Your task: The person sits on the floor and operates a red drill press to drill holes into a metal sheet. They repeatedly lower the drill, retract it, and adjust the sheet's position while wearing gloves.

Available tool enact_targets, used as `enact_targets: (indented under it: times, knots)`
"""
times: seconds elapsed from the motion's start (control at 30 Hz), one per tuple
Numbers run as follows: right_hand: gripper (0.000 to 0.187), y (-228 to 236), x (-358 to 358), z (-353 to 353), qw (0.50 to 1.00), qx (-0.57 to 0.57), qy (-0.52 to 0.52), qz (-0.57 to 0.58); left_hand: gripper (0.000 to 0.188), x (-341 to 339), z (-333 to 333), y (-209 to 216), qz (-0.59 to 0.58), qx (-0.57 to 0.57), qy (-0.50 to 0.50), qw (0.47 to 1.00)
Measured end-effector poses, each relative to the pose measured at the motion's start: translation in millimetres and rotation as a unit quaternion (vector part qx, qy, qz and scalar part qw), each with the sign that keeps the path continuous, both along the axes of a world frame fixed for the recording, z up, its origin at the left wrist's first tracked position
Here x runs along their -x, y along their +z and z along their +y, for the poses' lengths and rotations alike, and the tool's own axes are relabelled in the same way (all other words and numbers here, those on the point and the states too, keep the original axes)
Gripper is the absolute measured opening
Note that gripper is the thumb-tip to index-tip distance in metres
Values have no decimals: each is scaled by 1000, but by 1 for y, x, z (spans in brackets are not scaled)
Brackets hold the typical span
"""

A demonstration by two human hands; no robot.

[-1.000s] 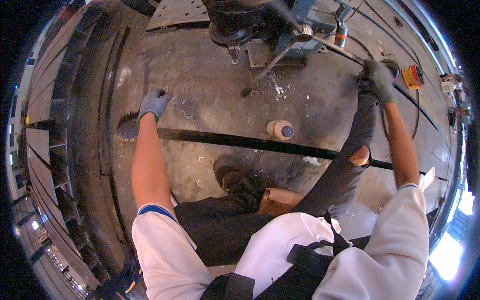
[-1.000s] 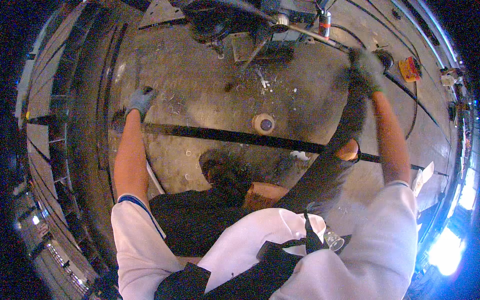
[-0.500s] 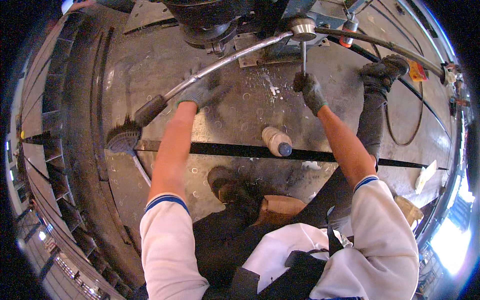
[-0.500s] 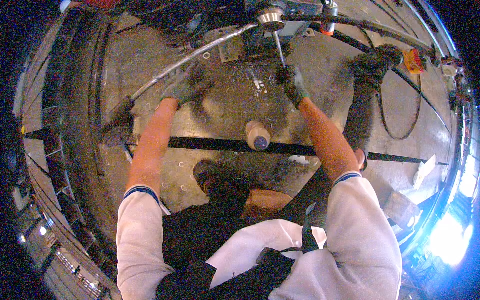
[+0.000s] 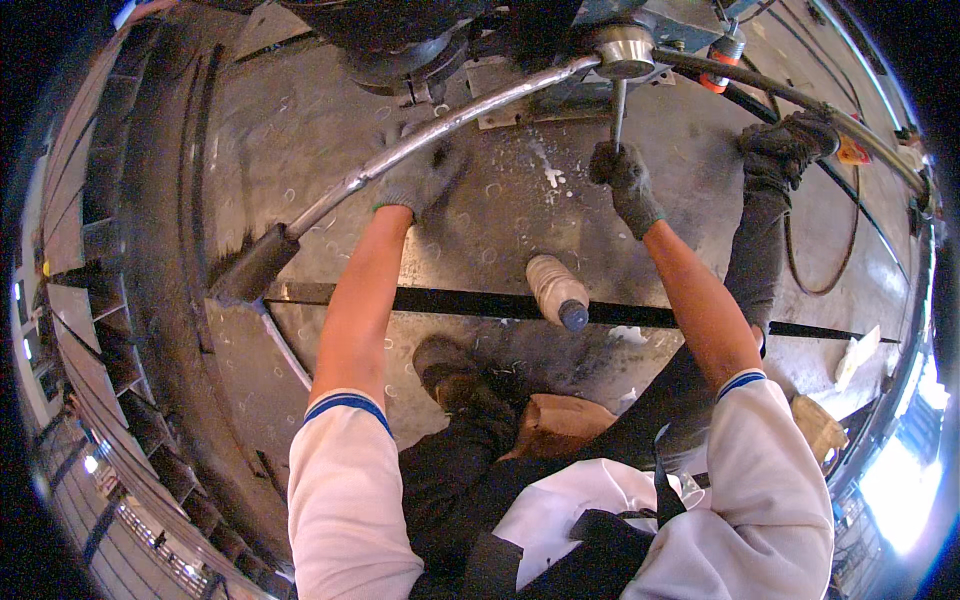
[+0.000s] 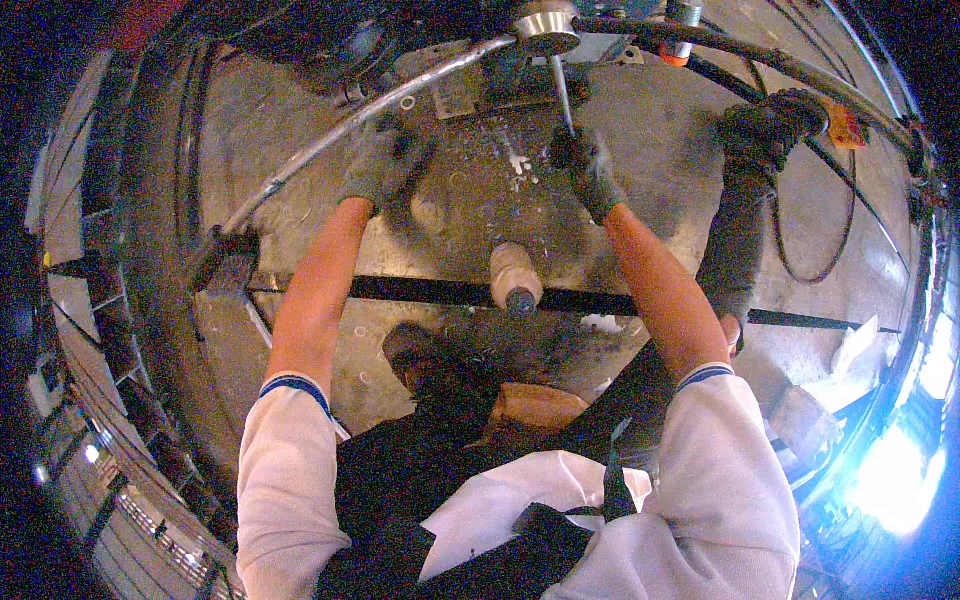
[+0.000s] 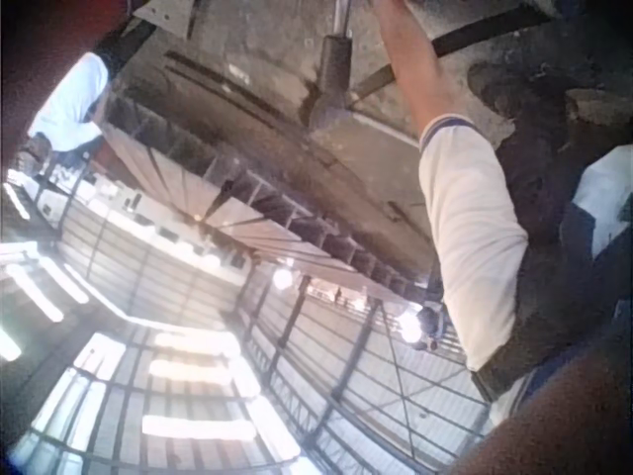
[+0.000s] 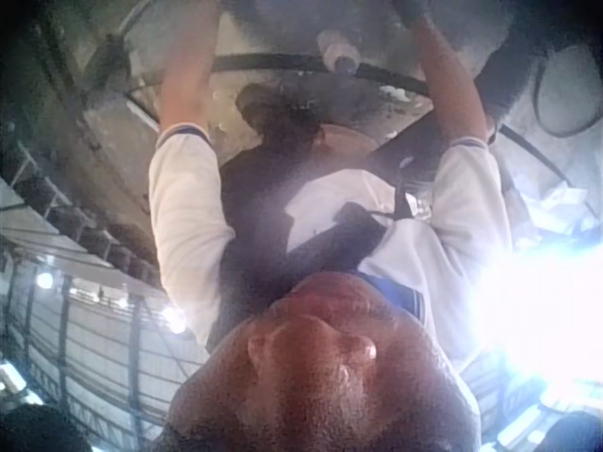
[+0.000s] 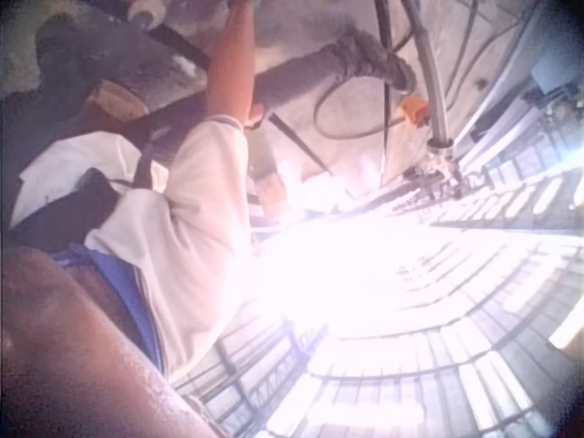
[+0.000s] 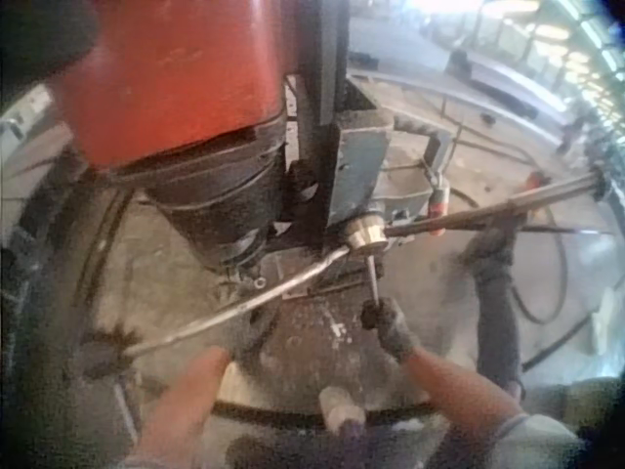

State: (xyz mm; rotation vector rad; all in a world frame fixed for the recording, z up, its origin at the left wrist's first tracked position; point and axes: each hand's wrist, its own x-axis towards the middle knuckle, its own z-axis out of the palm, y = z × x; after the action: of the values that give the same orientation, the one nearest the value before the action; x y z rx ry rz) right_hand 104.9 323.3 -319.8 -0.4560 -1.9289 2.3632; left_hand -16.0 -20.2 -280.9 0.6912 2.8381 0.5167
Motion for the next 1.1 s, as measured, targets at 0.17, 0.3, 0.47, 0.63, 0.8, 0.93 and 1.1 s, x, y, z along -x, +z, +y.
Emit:
enact_targets:
  times: [0.17, 0.3, 0.47, 0.63, 0.8, 0.93, 1.1]
  knots:
    - [40, -14, 9, 7, 999, -33, 23, -9, 60, -6, 8, 7, 4, -43, -32, 999]
    - [41, 4, 11, -3, 995, -74, 52, -37, 60, 8, 15, -9, -65, 1, 30, 997]
    - [43, 11, 5, 6, 996, -63, 62, -31, 59, -15, 14, 23, -194, -145, 78, 967]
    - [39, 17, -1, 38, 992, -127, 15, -2, 67, -87, -21, 21, 10, 24, -70, 997]
    - [32, 124, -10, 124, 825, -565, 22, 4, 103, -166, -14, 14, -58, -162, -148, 974]
    - [27, 268, -18, 158, 628, -776, -41, 40, 124, -196, 28, 35, -116, -193, -143, 964]
    - [35, 409, -8, 102, 592, -756, -46, 277, 102, -211, 70, 1, -311, -313, -37, 897]
